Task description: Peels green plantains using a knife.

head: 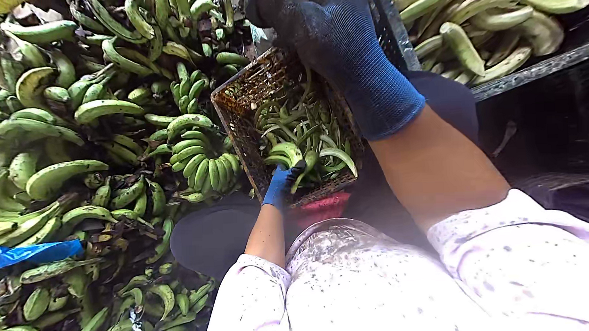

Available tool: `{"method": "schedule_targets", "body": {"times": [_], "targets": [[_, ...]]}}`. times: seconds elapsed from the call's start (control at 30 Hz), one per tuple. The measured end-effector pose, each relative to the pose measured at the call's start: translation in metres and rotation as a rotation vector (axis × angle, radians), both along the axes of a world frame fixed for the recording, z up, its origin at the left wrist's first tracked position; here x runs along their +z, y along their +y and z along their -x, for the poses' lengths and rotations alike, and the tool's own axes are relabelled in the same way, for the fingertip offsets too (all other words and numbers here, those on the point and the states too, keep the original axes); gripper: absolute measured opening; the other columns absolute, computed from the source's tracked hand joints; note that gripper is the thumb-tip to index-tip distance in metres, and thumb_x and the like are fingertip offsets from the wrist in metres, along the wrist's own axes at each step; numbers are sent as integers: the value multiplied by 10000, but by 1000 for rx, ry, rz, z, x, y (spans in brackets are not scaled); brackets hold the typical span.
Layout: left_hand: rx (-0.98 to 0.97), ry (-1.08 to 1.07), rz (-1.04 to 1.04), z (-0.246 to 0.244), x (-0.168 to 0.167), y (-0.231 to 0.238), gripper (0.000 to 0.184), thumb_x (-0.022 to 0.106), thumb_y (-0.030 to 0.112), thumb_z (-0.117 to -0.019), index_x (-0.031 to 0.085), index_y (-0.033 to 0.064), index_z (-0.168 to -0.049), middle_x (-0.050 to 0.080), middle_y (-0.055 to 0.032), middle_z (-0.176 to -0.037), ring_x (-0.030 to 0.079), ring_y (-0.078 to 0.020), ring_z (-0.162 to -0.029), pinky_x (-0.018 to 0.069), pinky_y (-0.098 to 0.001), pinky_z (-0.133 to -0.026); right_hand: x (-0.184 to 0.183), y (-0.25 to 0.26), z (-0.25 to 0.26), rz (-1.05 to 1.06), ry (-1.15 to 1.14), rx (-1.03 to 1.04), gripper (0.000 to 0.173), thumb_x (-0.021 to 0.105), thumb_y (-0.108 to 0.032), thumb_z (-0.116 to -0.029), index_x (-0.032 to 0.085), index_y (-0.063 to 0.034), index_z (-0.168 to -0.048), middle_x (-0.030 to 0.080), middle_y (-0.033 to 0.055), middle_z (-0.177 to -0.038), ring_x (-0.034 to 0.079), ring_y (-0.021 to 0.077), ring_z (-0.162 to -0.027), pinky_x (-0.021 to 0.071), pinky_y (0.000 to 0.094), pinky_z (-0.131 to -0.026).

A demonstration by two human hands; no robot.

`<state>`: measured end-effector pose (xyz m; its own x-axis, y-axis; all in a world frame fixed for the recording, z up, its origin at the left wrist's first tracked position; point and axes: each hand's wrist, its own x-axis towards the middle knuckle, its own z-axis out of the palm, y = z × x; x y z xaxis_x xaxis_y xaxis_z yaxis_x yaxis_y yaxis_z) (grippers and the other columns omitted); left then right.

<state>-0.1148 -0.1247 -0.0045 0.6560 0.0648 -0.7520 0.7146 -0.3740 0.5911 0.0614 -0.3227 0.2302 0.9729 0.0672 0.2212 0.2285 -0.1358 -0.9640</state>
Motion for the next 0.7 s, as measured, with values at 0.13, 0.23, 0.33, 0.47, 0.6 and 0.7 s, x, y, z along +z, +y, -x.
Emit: {"method": "schedule_targets", "body": {"times": [0.13, 0.23, 0.33, 0.47, 0.6, 0.7], "targets": [[107, -250, 97, -23, 56, -11, 720, 681, 588, -907, 461, 214, -1482, 686, -107, -1203, 692, -207, -964, 593, -439, -819, -1, -11, 0, -35, -20, 19, 201, 709, -342, -917, 744, -146, -890, 704, -36, -818, 673, 68, -797, 571, 340, -759], [141, -477, 217, -20, 107, -9, 790, 676, 511, -935, 296, 301, -1595, 567, -20, -1443, 623, -125, -1169, 554, -383, -958, 3, -17, 2, -94, -32, 47, 218, 656, -350, -964, 749, -156, -999, 719, -35, -947, 679, 67, -905, 581, 327, -838], [242, -566, 634, -26, 117, 7, 451, 572, 513, -996, 514, 320, -1400, 671, 62, -1135, 653, -48, -912, 577, -263, -757, 3, -19, 1, -204, -75, 53, 238, 648, -307, -980, 737, -114, -1087, 710, 13, -1063, 693, 106, -972, 609, 315, -858], [291, -634, 494, -56, 97, -24, 509, 291, 611, -1059, 605, 269, -1267, 686, 16, -1031, 653, -126, -894, 582, -379, -744, 1, -8, 5, -238, -59, 88, 237, 656, -249, -985, 719, -84, -1143, 717, 16, -1042, 700, 106, -921, 617, 303, -806], [422, -548, 94, -78, 65, -53, 527, 291, 548, -1078, 557, 219, -1392, 649, -59, -1269, 622, -210, -1119, 534, -504, -910, -1, -16, 10, -124, -67, 76, 281, 646, -284, -980, 709, -109, -1191, 692, 12, -1174, 689, 95, -1001, 612, 295, -840], [640, -601, 272, -87, 72, -39, 575, 258, 625, -1058, 559, 229, -1347, 659, -15, -1140, 640, -151, -960, 568, -391, -808, -8, -24, 9, -270, 19, 64, 286, 624, -266, -1007, 685, -65, -1200, 714, 36, -1116, 707, 141, -971, 628, 347, -829]]}}
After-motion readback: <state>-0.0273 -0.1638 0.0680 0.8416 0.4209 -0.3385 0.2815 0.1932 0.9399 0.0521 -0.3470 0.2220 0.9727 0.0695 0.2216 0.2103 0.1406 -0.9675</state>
